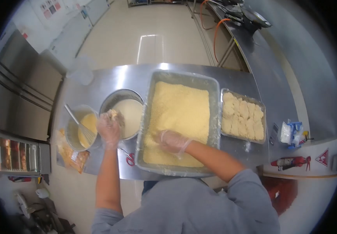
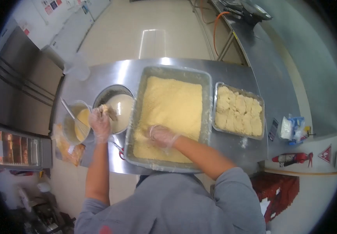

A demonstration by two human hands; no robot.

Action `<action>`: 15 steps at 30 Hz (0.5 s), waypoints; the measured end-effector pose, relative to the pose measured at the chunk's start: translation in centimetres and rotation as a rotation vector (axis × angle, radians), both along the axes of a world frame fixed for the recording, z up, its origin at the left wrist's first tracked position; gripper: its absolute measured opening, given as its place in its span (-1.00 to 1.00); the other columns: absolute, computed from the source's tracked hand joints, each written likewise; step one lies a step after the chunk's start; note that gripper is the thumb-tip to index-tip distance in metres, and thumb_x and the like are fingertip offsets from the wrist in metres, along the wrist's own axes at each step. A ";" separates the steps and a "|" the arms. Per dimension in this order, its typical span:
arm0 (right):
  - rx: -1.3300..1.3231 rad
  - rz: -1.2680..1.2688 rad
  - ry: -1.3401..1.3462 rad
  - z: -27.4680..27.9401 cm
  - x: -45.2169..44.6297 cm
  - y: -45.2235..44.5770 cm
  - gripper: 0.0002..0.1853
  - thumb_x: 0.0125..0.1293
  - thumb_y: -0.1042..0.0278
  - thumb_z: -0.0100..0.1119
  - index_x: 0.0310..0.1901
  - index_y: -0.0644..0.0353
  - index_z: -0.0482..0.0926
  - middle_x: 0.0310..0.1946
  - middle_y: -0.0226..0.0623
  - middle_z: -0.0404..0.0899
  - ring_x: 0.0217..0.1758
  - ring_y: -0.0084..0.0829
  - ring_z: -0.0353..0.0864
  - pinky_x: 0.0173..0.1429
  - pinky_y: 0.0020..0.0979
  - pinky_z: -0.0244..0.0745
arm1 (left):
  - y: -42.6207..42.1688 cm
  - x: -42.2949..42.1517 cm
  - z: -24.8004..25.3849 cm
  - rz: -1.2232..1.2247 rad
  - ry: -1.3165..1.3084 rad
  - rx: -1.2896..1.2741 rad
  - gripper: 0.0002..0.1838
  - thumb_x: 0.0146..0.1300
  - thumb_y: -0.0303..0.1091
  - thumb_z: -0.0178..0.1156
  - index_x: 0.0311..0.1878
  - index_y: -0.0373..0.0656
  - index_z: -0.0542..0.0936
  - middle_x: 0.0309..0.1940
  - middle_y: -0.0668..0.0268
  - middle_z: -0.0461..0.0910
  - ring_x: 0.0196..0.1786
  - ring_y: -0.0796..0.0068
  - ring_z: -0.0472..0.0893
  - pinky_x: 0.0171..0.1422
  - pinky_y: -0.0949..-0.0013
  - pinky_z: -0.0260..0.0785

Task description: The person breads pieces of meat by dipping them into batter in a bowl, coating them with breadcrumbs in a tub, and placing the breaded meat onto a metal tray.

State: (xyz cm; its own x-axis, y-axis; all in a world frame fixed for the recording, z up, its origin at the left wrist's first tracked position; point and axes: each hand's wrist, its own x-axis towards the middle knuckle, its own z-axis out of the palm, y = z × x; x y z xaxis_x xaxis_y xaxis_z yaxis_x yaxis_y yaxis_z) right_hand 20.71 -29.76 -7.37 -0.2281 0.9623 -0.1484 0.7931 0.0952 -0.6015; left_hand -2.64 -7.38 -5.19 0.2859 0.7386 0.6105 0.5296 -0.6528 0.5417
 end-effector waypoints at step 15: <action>-0.078 0.195 -0.589 6.3 3.1 -10.1 -0.79 0.62 0.18 0.24 0.08 -0.01 0.80 0.09 -0.11 0.75 0.28 -0.14 0.75 0.25 -0.16 0.75 | -0.1 0.1 0.8 -0.020 0.000 -0.004 -0.88 0.27 -0.40 0.47 -0.20 -0.22 0.76 -0.31 -0.01 0.73 -0.22 -0.14 0.73 -0.09 -0.09 0.50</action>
